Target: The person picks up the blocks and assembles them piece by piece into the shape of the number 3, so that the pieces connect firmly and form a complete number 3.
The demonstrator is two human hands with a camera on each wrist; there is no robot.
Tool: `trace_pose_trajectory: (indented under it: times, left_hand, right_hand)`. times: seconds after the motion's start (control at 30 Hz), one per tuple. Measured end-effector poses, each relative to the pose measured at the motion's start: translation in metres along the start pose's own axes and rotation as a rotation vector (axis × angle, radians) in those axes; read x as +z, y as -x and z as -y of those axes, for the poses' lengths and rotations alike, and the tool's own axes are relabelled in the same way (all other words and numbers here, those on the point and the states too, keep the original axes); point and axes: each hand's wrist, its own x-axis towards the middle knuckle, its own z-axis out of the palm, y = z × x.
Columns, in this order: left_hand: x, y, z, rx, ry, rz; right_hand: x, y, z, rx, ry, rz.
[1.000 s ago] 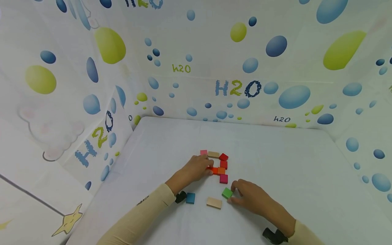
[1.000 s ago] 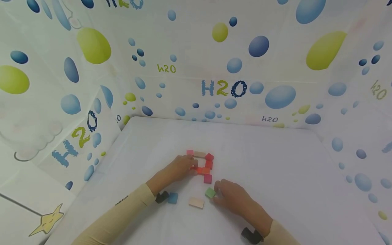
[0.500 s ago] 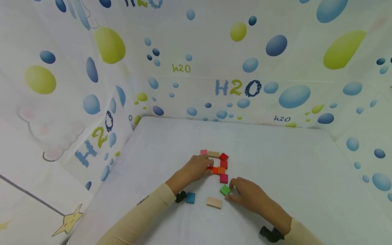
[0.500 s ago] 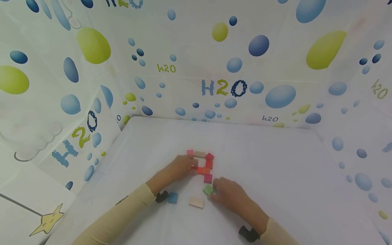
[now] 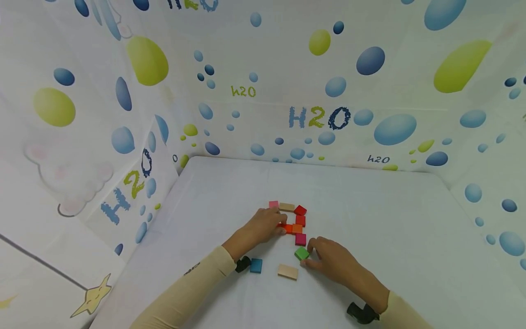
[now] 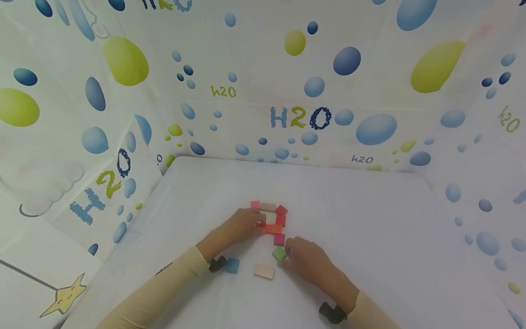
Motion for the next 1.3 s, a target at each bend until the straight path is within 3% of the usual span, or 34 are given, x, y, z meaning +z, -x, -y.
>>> trace_pose_trajectory:
  times: [1.3]
  left_hand:
    - [0.0072, -0.0029, 0.0030, 0.000, -0.021, -0.009]
  right_hand:
    - [0.0032, -0.0008, 0.0010, 0.013, 0.012, -0.036]
